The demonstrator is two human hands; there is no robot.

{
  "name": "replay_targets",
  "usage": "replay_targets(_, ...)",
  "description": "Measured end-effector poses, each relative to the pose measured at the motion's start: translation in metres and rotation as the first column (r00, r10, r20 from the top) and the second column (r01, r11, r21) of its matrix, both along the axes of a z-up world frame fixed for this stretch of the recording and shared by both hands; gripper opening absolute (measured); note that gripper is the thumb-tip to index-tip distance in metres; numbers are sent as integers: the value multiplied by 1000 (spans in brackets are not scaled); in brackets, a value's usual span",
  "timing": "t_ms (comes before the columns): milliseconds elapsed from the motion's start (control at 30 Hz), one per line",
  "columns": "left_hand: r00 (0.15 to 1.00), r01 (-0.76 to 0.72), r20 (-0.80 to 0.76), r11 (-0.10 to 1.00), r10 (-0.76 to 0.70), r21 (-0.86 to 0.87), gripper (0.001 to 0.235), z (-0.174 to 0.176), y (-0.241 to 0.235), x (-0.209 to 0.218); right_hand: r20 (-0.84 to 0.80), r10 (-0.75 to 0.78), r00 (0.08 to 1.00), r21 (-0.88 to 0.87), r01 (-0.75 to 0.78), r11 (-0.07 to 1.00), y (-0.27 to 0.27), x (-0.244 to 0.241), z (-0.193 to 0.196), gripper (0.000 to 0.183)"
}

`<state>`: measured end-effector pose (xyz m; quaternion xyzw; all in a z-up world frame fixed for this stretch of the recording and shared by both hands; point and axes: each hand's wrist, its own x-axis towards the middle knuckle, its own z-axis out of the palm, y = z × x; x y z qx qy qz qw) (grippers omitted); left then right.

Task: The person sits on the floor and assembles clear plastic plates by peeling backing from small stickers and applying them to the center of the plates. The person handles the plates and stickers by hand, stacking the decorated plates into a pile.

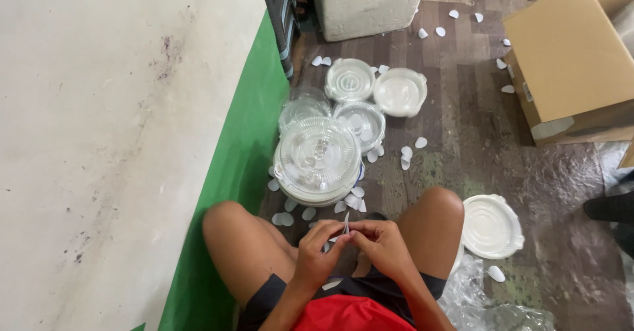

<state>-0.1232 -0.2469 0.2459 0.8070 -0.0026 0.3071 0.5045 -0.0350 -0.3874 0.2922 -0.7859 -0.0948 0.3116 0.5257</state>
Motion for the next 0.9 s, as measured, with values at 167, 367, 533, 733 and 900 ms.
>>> replay_targets(167,994,-69,92,988,57,140,11,1,14,3,-69,11,998,112,-3,994,12,7,-23,20)
replay_targets(367,973,-204,120,976,195,71,9,-14,14,1,-12,-14,1000,162,16,987,17,14,-42,16)
replay_targets(533,784,-606,-432,399,445,-689,20,-88,22,20,11,-210,978,167,205,964,6,26,-59,16)
replay_targets(733,731,-604,-535,36,424,-796,13,-230,6,19,1,-261,965,261,252,932,-27,42,-75,12)
replay_targets(900,477,-857,-877,-190,61,-479,36,-277,-1,14,34,-282,959,288,261,921,-35,40,-76,9)
